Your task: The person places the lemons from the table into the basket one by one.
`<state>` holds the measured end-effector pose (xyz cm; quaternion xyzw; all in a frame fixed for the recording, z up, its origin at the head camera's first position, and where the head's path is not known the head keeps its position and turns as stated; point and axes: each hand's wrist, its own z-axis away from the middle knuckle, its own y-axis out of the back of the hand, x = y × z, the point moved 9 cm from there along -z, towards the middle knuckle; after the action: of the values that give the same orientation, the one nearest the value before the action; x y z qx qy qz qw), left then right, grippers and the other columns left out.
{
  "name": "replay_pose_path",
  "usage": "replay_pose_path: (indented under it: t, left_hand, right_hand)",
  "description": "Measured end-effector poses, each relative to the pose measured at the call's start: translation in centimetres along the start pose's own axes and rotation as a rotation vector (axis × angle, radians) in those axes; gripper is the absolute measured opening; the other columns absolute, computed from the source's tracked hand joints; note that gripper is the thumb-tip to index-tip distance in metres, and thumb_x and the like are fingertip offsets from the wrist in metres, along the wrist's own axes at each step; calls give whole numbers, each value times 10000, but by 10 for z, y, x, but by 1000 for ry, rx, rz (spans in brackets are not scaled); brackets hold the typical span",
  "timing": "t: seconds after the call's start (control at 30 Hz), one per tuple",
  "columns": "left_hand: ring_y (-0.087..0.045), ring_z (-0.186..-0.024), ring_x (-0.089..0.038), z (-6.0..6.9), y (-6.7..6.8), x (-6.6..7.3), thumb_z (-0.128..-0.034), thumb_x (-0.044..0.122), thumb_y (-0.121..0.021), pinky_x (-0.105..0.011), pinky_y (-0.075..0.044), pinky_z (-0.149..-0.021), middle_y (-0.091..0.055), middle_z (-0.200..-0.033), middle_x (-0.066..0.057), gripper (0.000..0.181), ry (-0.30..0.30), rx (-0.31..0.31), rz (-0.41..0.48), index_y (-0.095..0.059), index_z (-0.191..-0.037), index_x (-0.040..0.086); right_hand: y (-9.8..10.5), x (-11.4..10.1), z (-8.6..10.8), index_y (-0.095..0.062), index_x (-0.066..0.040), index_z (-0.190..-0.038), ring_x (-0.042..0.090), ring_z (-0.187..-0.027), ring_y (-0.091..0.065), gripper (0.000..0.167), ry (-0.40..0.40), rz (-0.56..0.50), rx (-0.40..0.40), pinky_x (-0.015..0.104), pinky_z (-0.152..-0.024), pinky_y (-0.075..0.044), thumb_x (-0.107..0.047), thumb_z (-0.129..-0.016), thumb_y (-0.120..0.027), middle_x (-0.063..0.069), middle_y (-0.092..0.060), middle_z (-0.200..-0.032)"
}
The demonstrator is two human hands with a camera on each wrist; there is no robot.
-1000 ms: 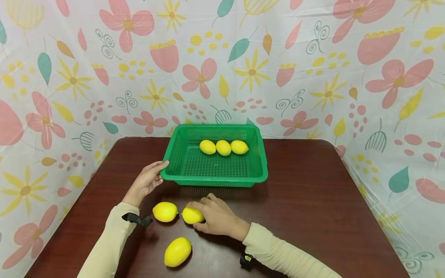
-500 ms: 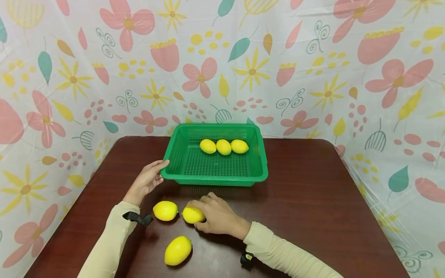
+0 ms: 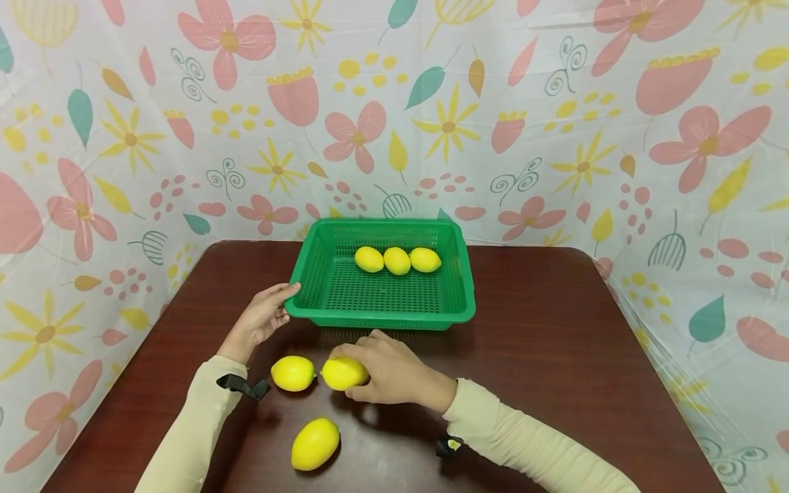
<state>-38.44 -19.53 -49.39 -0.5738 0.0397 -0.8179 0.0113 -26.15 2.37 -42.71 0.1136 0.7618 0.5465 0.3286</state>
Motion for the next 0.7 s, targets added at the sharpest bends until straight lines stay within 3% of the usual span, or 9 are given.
replay_pose_path:
  t: [0.37, 0.5, 0.7]
  left_hand:
    - [-438, -596, -68, -1, 2, 0, -1004, 377, -678, -180, -469, -615, -487, -949, 23, 595, -4, 7, 1, -470, -1462, 61]
    - [-442, -601, -70, 0, 1, 0, -1004, 374, -679, -183, -467, -609, -493, -935, 27, 589, -5, 4, 7, -475, -1457, 58]
    - [-448, -611, -69, 1, -1, 0, -1004, 379, -678, -182, -466, -609, -513, -898, 35, 610, -11, -8, 0, -466, -1477, 56]
  right_hand:
    - [38, -3, -16, -630, -278, -1327, 84, -954, -570, 497, 116, -120, -90, 322, -825, -459, -351, -869, -810, -159, -660, -1203]
    - [53, 6, -21, -618, -273, -1344, 92, -951, -564, 511, 104, -161, -113, 321, -808, -454, -354, -875, -806, -147, -655, -1242]
    - [77, 35, -25, -595, -271, -1362, 98, -874, -573, 512, 64, -180, -128, 304, -732, -470, -393, -903, -785, -107, -674, -1170]
